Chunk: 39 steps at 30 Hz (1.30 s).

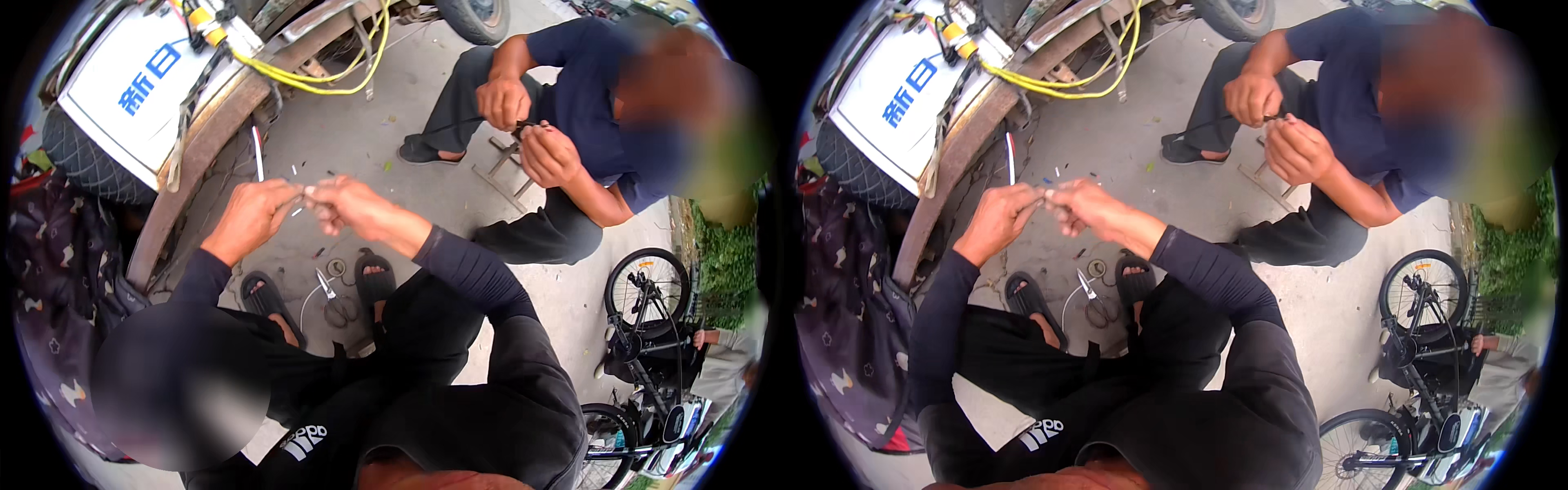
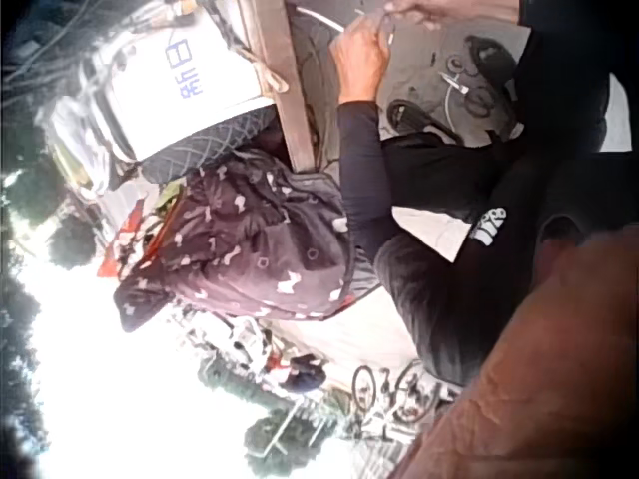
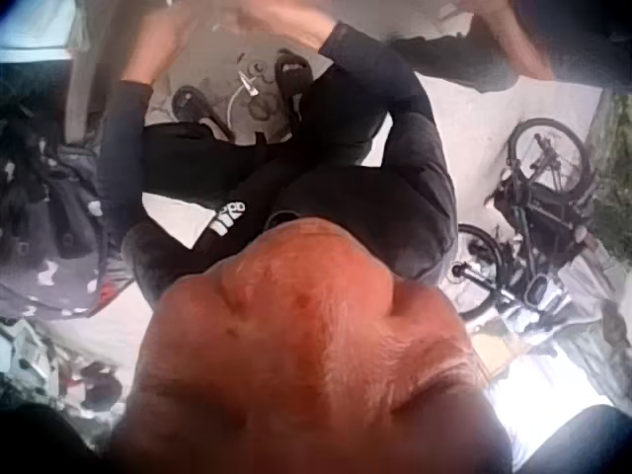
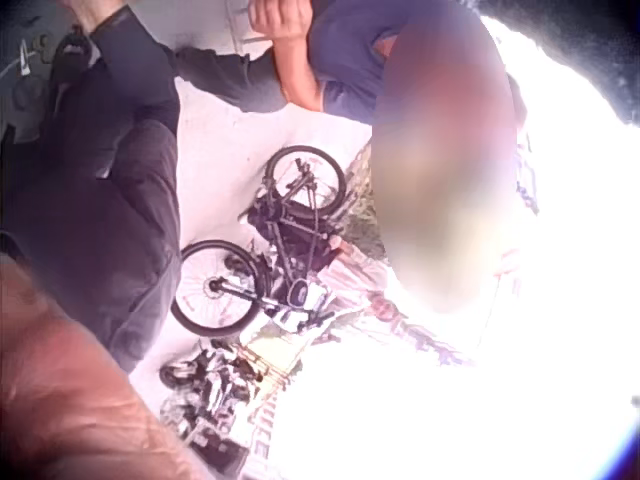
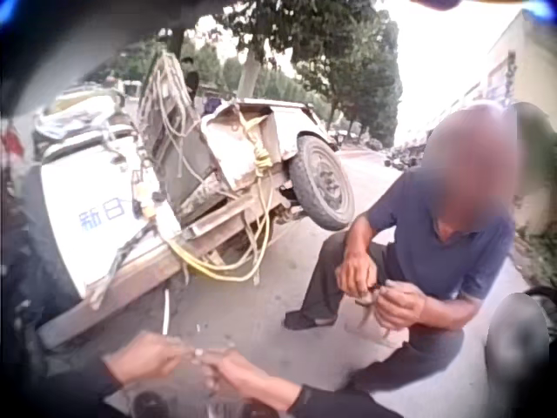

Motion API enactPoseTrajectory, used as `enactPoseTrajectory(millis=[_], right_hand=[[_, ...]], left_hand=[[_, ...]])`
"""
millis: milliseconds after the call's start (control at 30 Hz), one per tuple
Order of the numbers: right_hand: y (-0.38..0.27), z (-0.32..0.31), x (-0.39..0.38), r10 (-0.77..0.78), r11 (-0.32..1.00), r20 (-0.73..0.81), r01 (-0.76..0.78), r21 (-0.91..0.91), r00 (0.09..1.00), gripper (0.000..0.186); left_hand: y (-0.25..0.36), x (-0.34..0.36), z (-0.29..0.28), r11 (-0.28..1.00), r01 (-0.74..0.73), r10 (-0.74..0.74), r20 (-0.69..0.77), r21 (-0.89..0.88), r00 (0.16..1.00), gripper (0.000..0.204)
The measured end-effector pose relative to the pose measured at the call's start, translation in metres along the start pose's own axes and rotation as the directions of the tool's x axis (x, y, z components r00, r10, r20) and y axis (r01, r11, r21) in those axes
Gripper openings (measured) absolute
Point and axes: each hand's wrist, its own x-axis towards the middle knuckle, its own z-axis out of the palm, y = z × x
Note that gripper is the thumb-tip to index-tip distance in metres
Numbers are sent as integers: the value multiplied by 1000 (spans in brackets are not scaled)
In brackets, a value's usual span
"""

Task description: The person strips the insulation from the ends of two wires using scissors, twists the exposed copper strands together, and then wraps the connection with black electrical tape. The person works while sitting on the ground next to a vehicle.

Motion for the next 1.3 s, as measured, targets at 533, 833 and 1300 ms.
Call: enactPoseTrajectory(millis=[533, 833, 1300], right_hand=[[52, 32, 26, -731, -364, 373, 137, -921, 571, 9], [55, 34, 20, -750, -345, 359, 136, -929, 555, 27], [57, -24, 18, -765, -90, 214, 229, -969, 607, 28]], left_hand=[[-46, -54, 25, 999, -36, 33, -84, -38, 996, 21], [-49, -62, 28, 997, -41, 33, -109, -70, 993, 21], [-37, -15, 54, 999, -5, 3, -50, -32, 999, 17]])
